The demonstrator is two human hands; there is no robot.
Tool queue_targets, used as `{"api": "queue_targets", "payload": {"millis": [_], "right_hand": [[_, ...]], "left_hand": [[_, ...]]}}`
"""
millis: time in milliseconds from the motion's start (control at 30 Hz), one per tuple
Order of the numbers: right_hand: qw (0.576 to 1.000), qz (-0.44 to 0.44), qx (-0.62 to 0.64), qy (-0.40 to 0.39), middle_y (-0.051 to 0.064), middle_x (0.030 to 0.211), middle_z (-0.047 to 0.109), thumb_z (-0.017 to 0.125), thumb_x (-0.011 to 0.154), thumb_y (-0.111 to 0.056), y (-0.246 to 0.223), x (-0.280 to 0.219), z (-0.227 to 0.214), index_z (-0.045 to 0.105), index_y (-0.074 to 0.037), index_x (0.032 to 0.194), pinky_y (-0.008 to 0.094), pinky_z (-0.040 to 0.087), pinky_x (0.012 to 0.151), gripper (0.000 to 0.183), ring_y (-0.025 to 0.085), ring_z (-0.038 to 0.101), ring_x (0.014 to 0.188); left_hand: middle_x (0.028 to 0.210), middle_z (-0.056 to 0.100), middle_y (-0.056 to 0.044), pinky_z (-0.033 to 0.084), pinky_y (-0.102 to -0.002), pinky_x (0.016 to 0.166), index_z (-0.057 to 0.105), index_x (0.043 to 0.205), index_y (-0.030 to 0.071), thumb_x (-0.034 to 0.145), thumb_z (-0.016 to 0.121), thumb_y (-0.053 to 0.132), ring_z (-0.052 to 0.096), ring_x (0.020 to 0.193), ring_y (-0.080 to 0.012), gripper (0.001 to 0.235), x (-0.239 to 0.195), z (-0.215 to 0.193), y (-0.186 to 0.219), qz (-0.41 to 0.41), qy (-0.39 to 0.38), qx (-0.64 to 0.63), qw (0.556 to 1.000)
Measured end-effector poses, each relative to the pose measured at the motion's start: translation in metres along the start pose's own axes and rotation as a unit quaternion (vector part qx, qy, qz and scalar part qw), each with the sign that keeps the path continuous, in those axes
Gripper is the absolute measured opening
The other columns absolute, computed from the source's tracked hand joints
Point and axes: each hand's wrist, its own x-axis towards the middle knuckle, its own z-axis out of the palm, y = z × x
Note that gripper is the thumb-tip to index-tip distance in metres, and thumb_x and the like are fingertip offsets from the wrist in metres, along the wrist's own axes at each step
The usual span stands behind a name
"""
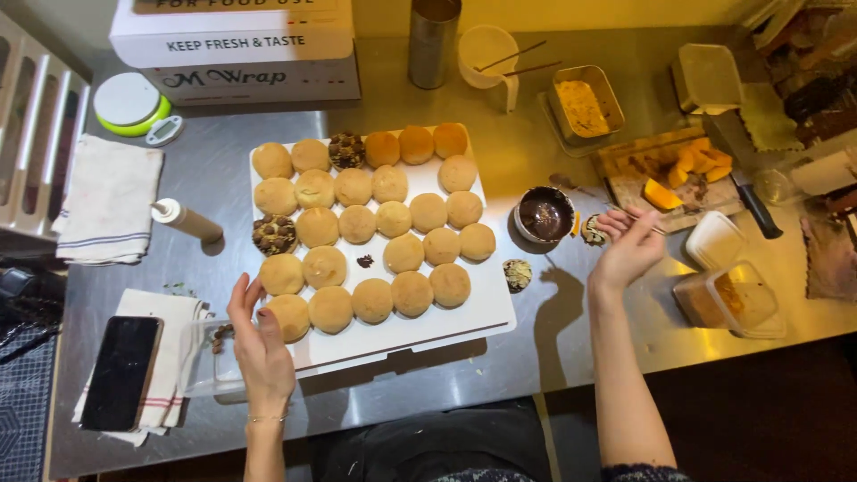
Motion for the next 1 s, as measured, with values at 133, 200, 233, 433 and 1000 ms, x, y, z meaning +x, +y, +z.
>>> {"api": "queue_targets", "payload": {"millis": [133, 200, 233, 433, 1000], "right_hand": [[0.994, 0.032, -0.097, -0.033, 0.019, 0.089, 0.082, 0.046, 0.127, -0.035, 0.060, 0.006, -0.027, 0.071, 0.003, 0.111, 0.033, 0.075, 0.068, 0.048, 0.024, 0.083, 0.072], [0.969, 0.157, -0.143, -0.126, 0.023, 0.117, 0.084, 0.054, 0.126, -0.039, 0.061, -0.003, -0.033, 0.076, 0.005, 0.124, 0.040, 0.079, 0.086, 0.049, 0.031, 0.087, 0.096], [0.969, 0.159, -0.144, -0.126, 0.023, 0.117, 0.084, 0.054, 0.126, -0.039, 0.056, -0.010, -0.037, 0.076, 0.005, 0.124, 0.040, 0.079, 0.086, 0.049, 0.031, 0.087, 0.096], [0.918, 0.245, -0.276, -0.147, 0.017, 0.134, 0.071, 0.051, 0.124, -0.040, 0.027, -0.089, -0.046, 0.046, -0.006, 0.161, 0.031, 0.062, 0.082, 0.050, 0.022, 0.075, 0.105], [0.684, -0.052, -0.529, -0.499, 0.015, 0.141, 0.076, 0.103, 0.083, -0.027, 0.010, -0.075, -0.040, 0.039, -0.020, 0.175, 0.055, 0.051, 0.110, 0.113, 0.037, 0.062, 0.131]], "left_hand": [[0.172, 0.052, -0.033, 0.042, -0.052, 0.129, 0.035, 0.176, -0.004, 0.121, 0.033, 0.059, 0.050, 0.162, -0.0398, 0.083, -0.005, 0.010, 0.007, 0.016, 0.005, 0.004, 1.000], [0.177, 0.048, -0.029, 0.038, -0.056, 0.133, 0.035, 0.175, -0.004, 0.120, 0.030, 0.068, 0.044, 0.167, -0.0418, 0.091, -0.010, 0.014, 0.006, 0.022, 0.036, 0.027, 0.999], [0.177, 0.048, -0.029, 0.038, -0.056, 0.133, 0.035, 0.175, -0.004, 0.120, 0.030, 0.068, 0.044, 0.167, -0.0418, 0.091, -0.012, 0.016, 0.006, 0.021, 0.035, 0.029, 0.999], [0.177, 0.045, -0.035, 0.030, -0.054, 0.139, 0.033, 0.174, -0.007, 0.126, 0.027, 0.057, 0.041, 0.169, -0.0444, 0.080, -0.017, 0.027, 0.009, 0.080, 0.078, 0.003, 0.994], [0.176, 0.050, -0.027, 0.035, -0.055, 0.139, 0.041, 0.171, -0.005, 0.123, 0.037, 0.056, 0.046, 0.168, -0.0425, 0.077, -0.021, 0.027, 0.003, 0.078, 0.089, 0.014, 0.993]]}}
